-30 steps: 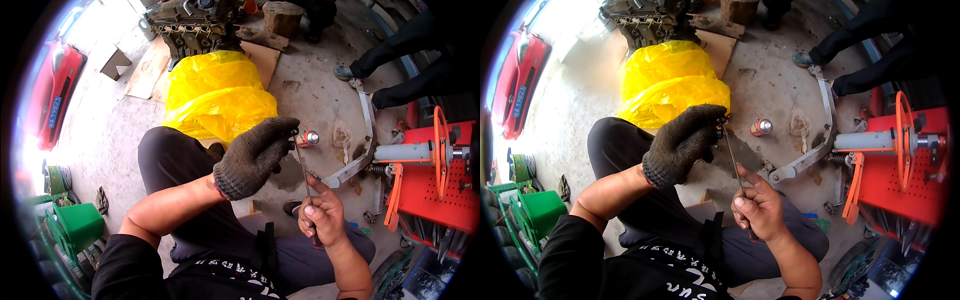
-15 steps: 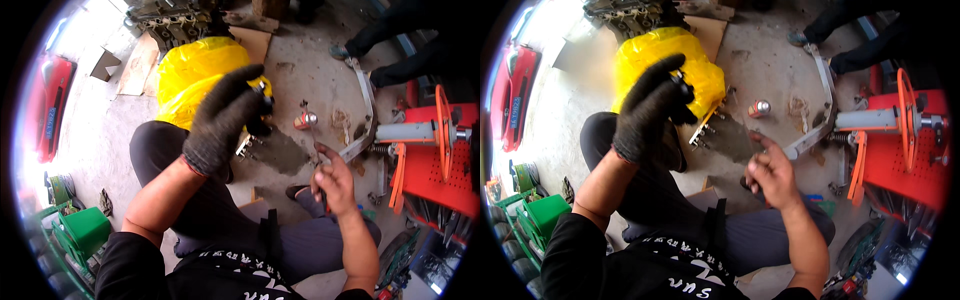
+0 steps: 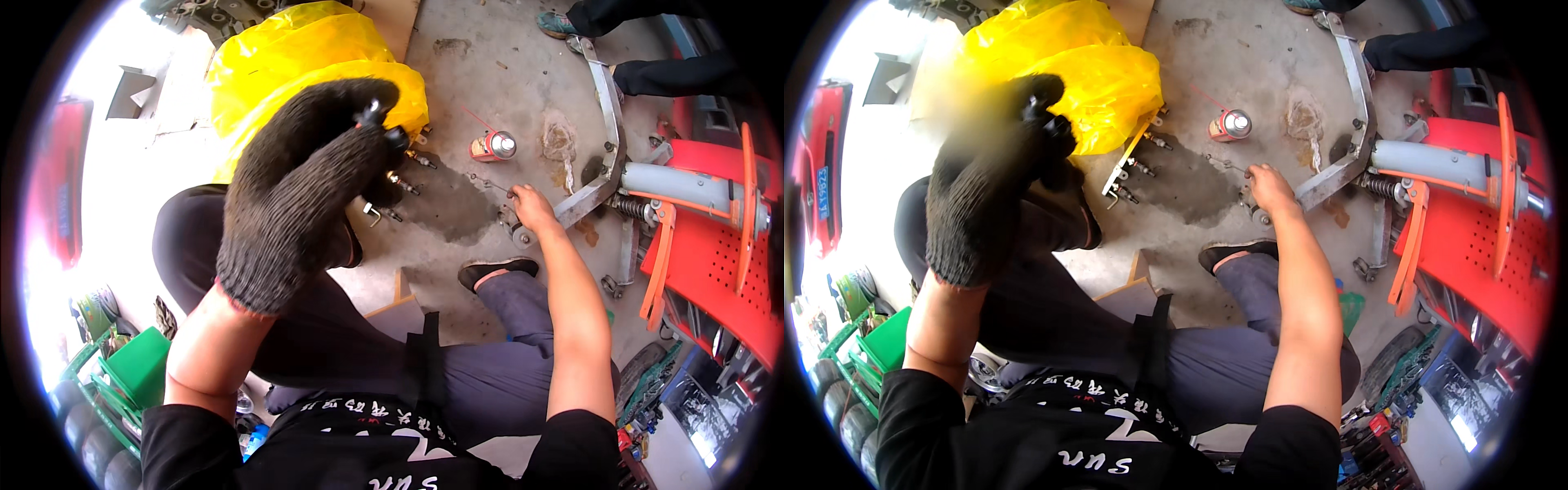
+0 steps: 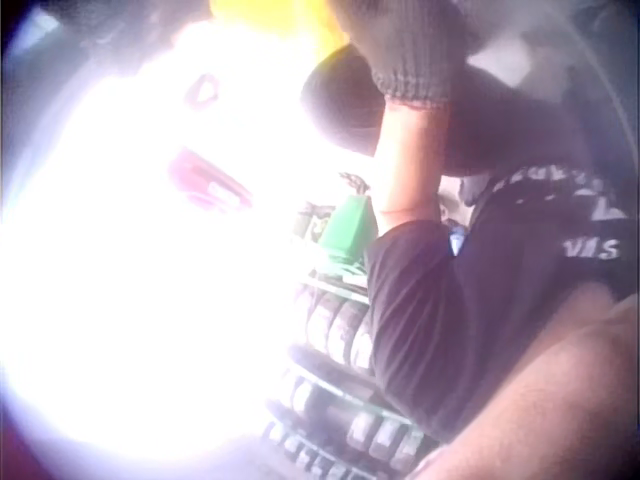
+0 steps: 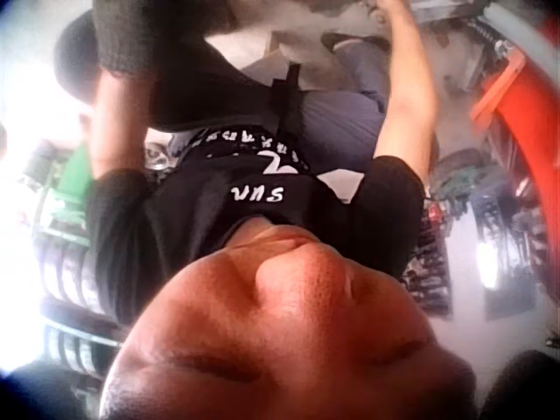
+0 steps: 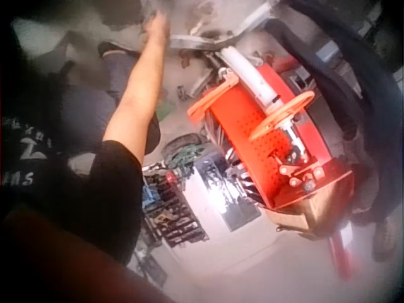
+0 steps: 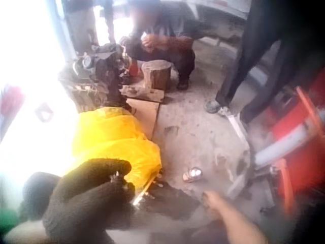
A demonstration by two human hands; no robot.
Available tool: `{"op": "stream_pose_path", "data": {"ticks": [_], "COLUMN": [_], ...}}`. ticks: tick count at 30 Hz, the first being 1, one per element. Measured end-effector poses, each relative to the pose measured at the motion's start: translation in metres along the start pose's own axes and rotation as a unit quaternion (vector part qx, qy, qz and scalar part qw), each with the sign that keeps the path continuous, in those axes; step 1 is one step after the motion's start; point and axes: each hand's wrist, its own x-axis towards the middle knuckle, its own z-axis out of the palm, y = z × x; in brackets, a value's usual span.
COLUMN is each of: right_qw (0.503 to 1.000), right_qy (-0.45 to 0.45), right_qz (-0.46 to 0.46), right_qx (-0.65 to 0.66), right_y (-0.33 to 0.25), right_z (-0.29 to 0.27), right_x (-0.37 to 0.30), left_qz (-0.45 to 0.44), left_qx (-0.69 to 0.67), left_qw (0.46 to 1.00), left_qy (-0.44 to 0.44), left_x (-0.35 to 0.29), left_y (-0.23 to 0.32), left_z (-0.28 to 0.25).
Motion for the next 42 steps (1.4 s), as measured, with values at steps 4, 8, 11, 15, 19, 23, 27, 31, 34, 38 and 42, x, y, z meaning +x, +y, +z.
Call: {"op": "stream_pose_path", "data": {"ticks": [4, 8, 11, 15, 19, 23, 27, 31, 34, 38, 42], "right_qw": [0.997, 0.992, 0.992, 0.997, 0.928, 0.753, 0.745, 0.706, 0.649, 0.536, 0.356], "right_qy": [-0.037, 0.006, 0.026, 0.026, -0.006, 0.002, 0.094, 0.187, 0.243, 0.24, 0.115], "right_qz": [0.02, -0.005, -0.01, 0.043, 0.123, 0.187, 0.161, 0.242, 0.39, 0.595, 0.762], "right_qx": [-0.061, -0.129, -0.121, 0.056, 0.352, 0.632, 0.641, 0.639, 0.607, 0.549, 0.529], "right_y": [0.027, 0.054, 0.043, 0.024, -0.048, -0.169, -0.239, -0.279, -0.295, -0.365, -0.542], "right_z": [0.03, 0.041, 0.02, -0.051, -0.151, -0.336, -0.48, -0.531, -0.475, -0.376, -0.246], "right_x": [0.051, 0.076, 0.065, 0.023, -0.061, -0.16, -0.256, -0.376, -0.495, -0.655, -0.79], "left_qz": [-0.22, -0.262, -0.331, -0.288, -0.31, -0.216, -0.033, 0.015, 0.004, 0.026, -0.037], "left_qx": [-0.088, -0.089, -0.091, -0.216, -0.358, -0.321, -0.193, -0.22, -0.2, -0.067, -0.039], "left_qw": [0.97, 0.957, 0.937, 0.932, 0.874, 0.915, 0.956, 0.921, 0.911, 0.905, 0.888], "left_qy": [0.057, 0.088, 0.063, -0.039, -0.106, -0.119, -0.218, -0.323, -0.361, -0.419, -0.456], "left_x": [0.016, 0.044, 0.068, 0.094, 0.117, 0.111, 0.117, 0.118, 0.112, 0.127, 0.105], "left_y": [0.015, 0.003, -0.011, -0.009, 0.041, 0.194, 0.325, 0.427, 0.467, 0.502, 0.524], "left_z": [0.012, 0.037, 0.052, 0.067, 0.061, 0.055, 0.024, 0.002, -0.006, -0.038, -0.033]}}
